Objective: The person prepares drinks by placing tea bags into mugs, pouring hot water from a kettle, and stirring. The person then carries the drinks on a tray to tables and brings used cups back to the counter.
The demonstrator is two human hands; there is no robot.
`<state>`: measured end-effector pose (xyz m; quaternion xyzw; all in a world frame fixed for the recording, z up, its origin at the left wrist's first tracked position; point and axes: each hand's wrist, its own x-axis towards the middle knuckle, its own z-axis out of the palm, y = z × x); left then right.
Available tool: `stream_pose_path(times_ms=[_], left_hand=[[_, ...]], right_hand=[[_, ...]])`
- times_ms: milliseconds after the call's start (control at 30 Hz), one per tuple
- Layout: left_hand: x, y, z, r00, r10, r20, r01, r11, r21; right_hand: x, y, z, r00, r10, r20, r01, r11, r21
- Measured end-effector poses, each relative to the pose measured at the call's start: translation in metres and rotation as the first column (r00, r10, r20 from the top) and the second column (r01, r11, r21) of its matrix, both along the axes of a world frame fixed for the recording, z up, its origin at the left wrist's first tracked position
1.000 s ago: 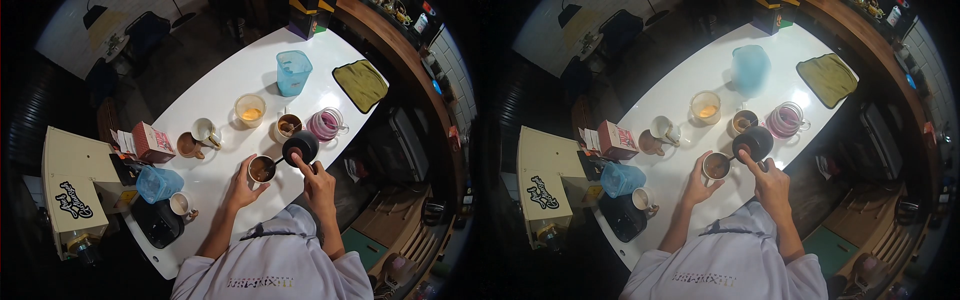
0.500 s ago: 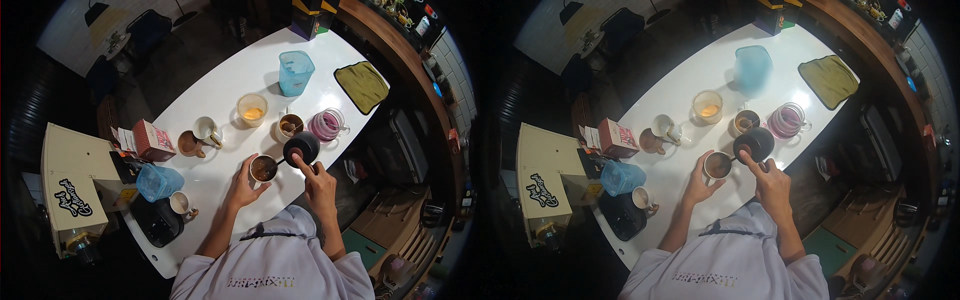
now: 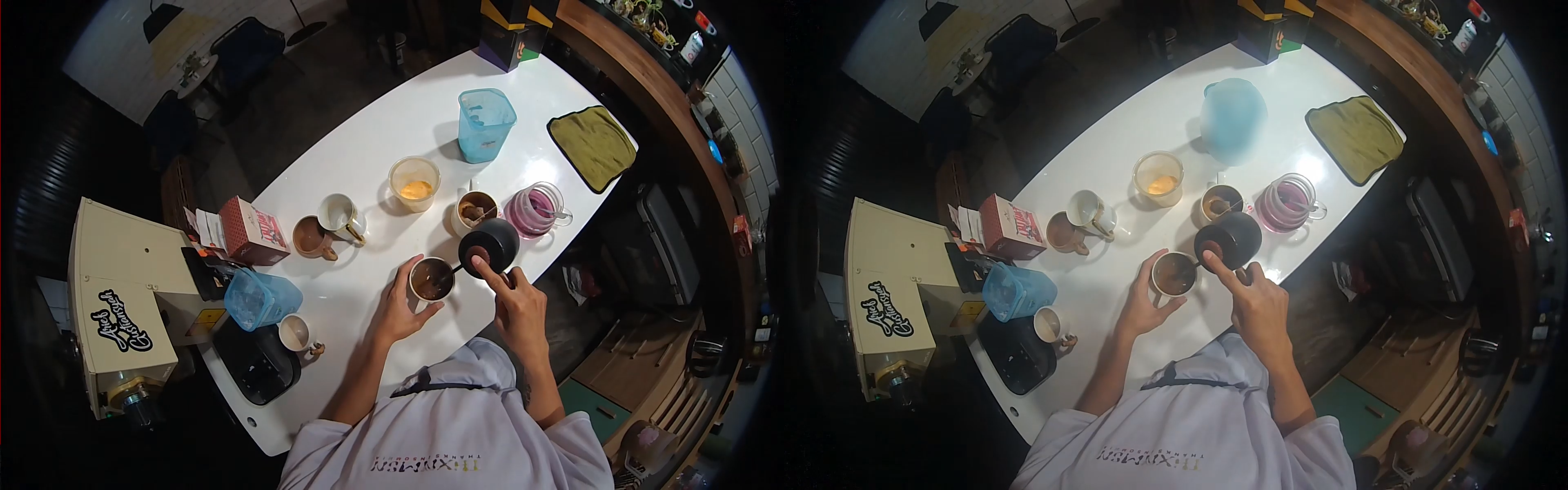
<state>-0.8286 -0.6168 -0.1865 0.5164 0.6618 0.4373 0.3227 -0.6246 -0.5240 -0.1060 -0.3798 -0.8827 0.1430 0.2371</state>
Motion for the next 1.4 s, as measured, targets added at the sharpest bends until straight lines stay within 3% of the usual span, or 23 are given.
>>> stream_pose_path(times_ms=[200, 367, 600, 700, 867, 1067, 1300, 1400], left_hand=[[0.0, 0.001, 0.001, 1.0, -0.005, 0.015, 0.005, 1.0, -0.005], [0.0, 0.001, -0.002, 1.0, -0.008, -0.004, 0.008, 1.0, 0.013], [0.001, 0.0, -0.001, 0.999, -0.005, 0.036, 0.004, 1.0, 0.026], [0.001, 0.001, 0.0, 0.999, 0.017, -0.033, -0.014, 0.996, 0.084], [0.002, 0.001, 0.002, 0.999, 0.03, -0.04, -0.027, 0.996, 0.083], [0.001, -0.001, 0.002, 0.998, -0.003, 0.062, 0.002, 1.0, 0.019], [0.002, -0.001, -0.003, 0.999, 0.001, 0.042, -0.003, 0.999, 0.044], [0.003, -0.003, -0.003, 0.999, 0.006, 0.053, -0.007, 1.0, 0.027]], right_hand=[[-0.002, 0.004, 0.003, 0.995, -0.077, -0.07, 0.077, 0.997, -0.001], [0.01, 0.0, 0.008, 0.999, -0.026, 0.028, 0.026, 0.999, -0.021], [-0.005, -0.002, 0.001, 0.999, -0.026, -0.043, 0.025, 1.0, -0.016], [-0.002, 0.002, 0.004, 0.997, -0.056, -0.055, 0.056, 0.998, -0.015], [0.006, -0.001, 0.007, 0.999, -0.042, -0.007, 0.042, 0.999, -0.034], [0.003, -0.004, 0.003, 0.999, -0.029, -0.036, 0.024, 0.993, -0.115], [0.008, -0.004, 0.0, 0.997, -0.063, -0.036, 0.057, 0.99, -0.131], [0.01, -0.004, -0.009, 0.991, -0.096, -0.091, 0.074, 0.973, -0.22]])
